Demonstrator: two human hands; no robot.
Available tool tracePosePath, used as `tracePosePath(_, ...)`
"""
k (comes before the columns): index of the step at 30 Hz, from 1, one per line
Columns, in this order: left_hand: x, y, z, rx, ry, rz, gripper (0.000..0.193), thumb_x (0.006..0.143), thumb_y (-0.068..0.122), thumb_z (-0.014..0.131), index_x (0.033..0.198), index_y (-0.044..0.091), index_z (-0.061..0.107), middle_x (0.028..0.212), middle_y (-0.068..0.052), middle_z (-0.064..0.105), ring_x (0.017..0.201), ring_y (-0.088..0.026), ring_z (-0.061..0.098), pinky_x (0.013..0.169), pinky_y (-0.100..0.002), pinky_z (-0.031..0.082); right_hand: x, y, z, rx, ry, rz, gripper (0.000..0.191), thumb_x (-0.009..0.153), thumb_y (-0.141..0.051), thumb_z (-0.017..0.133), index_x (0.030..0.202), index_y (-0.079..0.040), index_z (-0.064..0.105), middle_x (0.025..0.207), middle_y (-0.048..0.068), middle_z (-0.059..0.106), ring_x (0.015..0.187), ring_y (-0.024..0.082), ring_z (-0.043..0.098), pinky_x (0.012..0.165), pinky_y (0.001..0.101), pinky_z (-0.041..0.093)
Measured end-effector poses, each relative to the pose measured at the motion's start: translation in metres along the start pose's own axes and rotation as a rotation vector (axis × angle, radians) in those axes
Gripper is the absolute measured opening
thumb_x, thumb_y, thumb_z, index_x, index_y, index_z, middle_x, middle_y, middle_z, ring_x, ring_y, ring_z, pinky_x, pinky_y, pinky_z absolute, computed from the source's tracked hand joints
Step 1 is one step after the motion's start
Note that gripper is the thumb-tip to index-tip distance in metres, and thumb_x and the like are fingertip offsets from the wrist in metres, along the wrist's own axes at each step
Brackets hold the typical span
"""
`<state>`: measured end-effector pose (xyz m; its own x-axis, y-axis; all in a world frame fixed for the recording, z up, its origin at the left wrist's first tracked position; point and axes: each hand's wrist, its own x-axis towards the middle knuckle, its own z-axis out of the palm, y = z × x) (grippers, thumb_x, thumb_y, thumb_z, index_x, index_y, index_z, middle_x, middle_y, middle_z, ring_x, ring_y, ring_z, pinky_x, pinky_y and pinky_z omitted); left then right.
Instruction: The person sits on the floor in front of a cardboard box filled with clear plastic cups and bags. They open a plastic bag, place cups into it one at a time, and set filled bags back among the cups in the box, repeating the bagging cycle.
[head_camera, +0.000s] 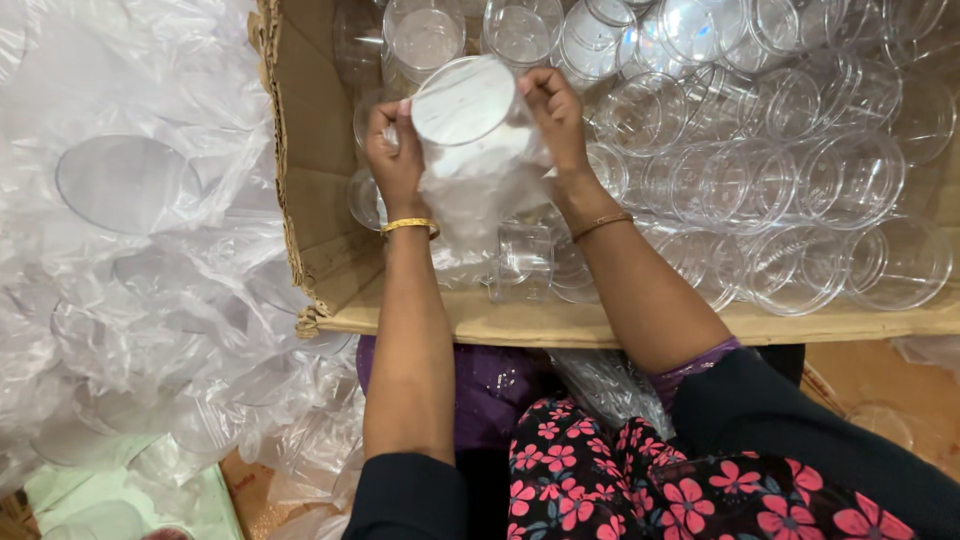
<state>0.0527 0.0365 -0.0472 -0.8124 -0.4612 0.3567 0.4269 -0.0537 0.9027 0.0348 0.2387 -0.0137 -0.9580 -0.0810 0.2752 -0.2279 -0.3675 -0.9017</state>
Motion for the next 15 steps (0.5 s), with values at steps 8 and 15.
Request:
tracePosePath(8, 0.001, -0.015, 0.014, -0.33, -0.27, -0.044, 0.022, 0.111, 0.027, 0.064, 0.105, 0.007, 0.063, 0.097, 0.006, 0.059, 0.091, -0.005, 0.053, 0.082, -0.021, 0.046, -0.004, 0.002, 0.002, 0.331, -0.183, 0.206, 0.031, 0.105, -0.023, 0.065, 0.127, -0.001, 0.06, 0.118, 0.006, 0.068, 0.101, 0.015, 0.067, 0.09, 0.0311, 0.057)
tracePosePath(15, 0.005, 0.0, -0.001, -0.222, -0.441, -0.091, 0.016, 0.106, 0.02, 0.064, 0.101, 0.005, 0.064, 0.087, 0.001, 0.063, 0.079, -0.007, 0.054, 0.07, -0.025, 0.044, -0.02, -0.022, 0.013, 0.294, -0.293, 0.711, 0.064, 0.1, -0.056, 0.049, 0.119, 0.004, 0.061, 0.105, 0.014, 0.068, 0.078, 0.016, 0.066, 0.068, 0.0304, 0.055)
